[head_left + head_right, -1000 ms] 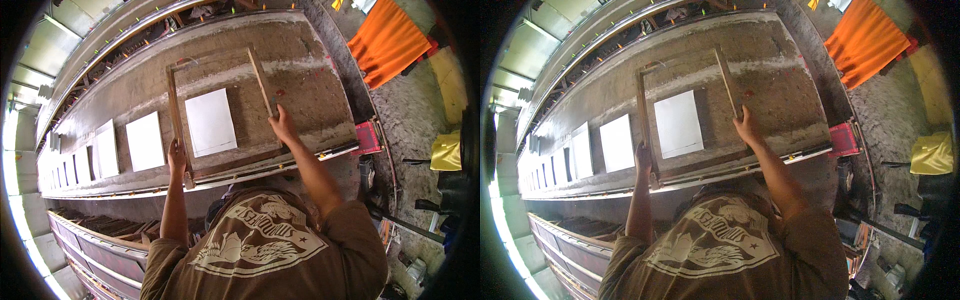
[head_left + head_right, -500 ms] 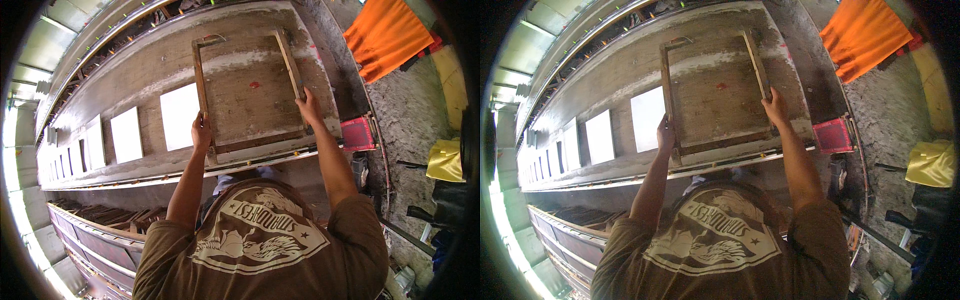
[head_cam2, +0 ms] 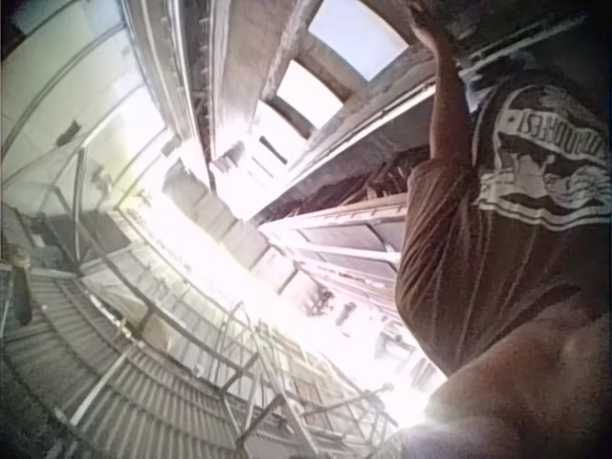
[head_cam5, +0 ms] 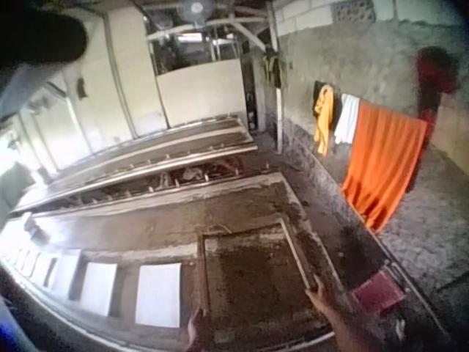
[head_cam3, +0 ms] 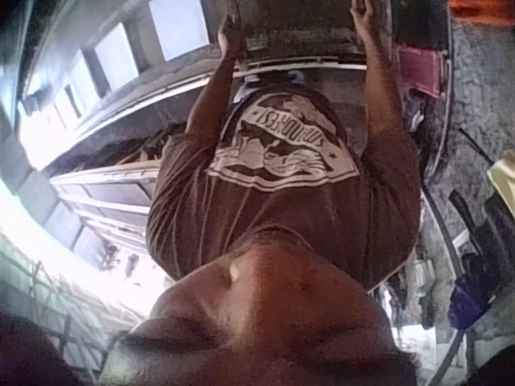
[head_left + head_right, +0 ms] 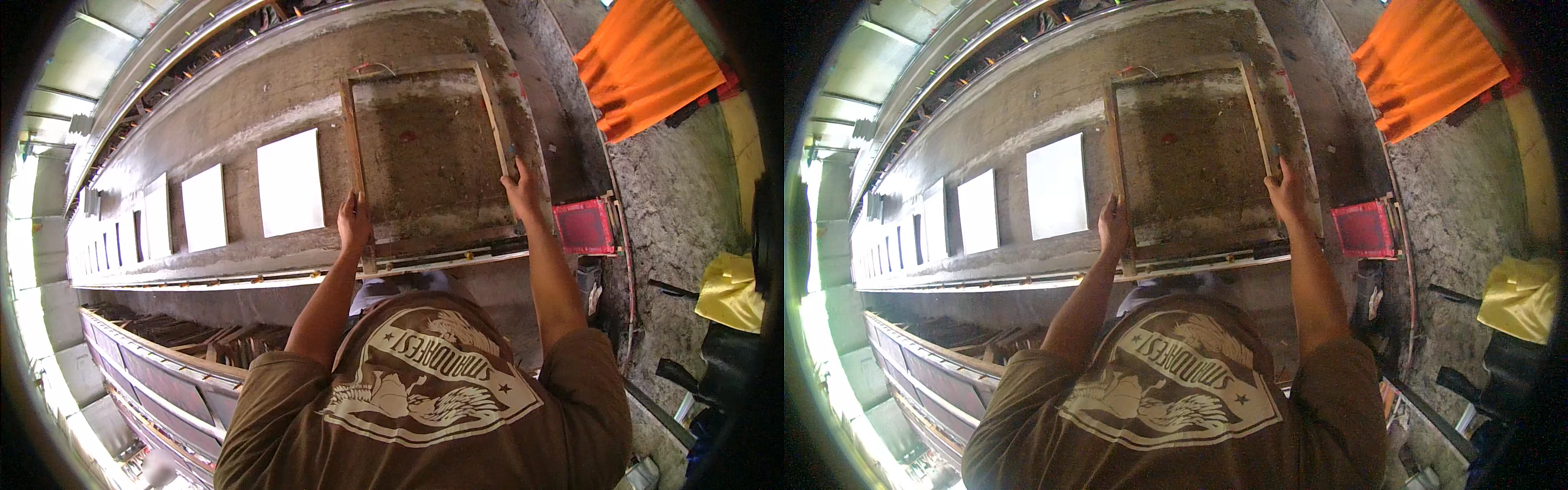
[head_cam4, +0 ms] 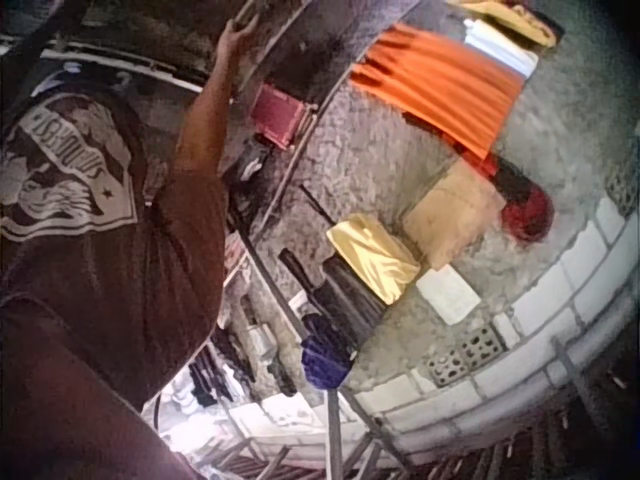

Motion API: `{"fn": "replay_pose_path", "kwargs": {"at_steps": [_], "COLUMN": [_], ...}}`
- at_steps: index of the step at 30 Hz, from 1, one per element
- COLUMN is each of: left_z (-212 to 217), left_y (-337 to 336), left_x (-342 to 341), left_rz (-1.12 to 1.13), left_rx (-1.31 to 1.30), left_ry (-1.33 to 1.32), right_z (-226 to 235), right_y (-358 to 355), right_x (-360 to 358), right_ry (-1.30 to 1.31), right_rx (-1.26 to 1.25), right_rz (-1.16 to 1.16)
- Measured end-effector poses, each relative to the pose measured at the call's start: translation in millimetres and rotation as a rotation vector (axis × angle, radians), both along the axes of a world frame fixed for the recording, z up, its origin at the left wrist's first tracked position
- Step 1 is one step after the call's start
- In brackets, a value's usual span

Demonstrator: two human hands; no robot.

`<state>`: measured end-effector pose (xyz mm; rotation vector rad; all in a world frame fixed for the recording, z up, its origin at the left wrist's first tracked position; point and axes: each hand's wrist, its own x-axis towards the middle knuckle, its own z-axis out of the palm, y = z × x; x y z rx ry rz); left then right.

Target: The person repeatedly picks up white square tiles from a stack and places them into a wooden frame on a workbench. The person aligns the tiles within the frame and then removes the frame to repeat the process with a new tile.

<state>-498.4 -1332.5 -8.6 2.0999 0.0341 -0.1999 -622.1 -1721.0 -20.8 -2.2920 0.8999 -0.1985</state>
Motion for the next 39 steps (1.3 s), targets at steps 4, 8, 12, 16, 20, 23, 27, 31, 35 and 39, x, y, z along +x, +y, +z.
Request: {"fn": "replay_pose_path", "kwargs": {"at_steps": [4,8,12,16,20,23,27,31,35,39], "left_z": [-19,-24,-6,-8,-33,-31,-13,-26,-25,-27], "left_y": [4,1,-8,-12,-8,-5,-12,-5,-5,-1], "left_x": [-3,-1,-7,-9,-10,-7,-12,-12,-9,-9], "left_rz": [-0.048,-0.053,-0.086,-0.088,-0.068,-0.133,-0.101,-0.129,-0.135,-0.161], "left_rx": [0.034,0.078,0.151,0.146,0.109,0.105,0.196,0.158,0.136,0.176], "left_ry": [-0.122,-0.044,-0.038,-0.007,-0.060,0.025,-0.007,-0.077,0.116,0.040], "right_z": [17,7,-5,4,-10,-21,-18,-9,-13,-6], "right_y": [0,-5,-15,-18,-26,-27,-24,-18,-26,-17], "right_x": [-1,-4,-13,-19,-21,-22,-23,-23,-27,-23], "right_ry": [0.034,0.005,-0.005,-0.037,-0.013,-0.043,0.006,-0.012,-0.068,0.031], "right_rx": [0.116,0.050,0.064,0.009,0.051,0.017,0.030,0.024,0.022,0.034], "right_rz": [-0.003,-0.021,-0.011,0.059,0.043,0.054,0.035,0.022,0.069,-0.010]}}
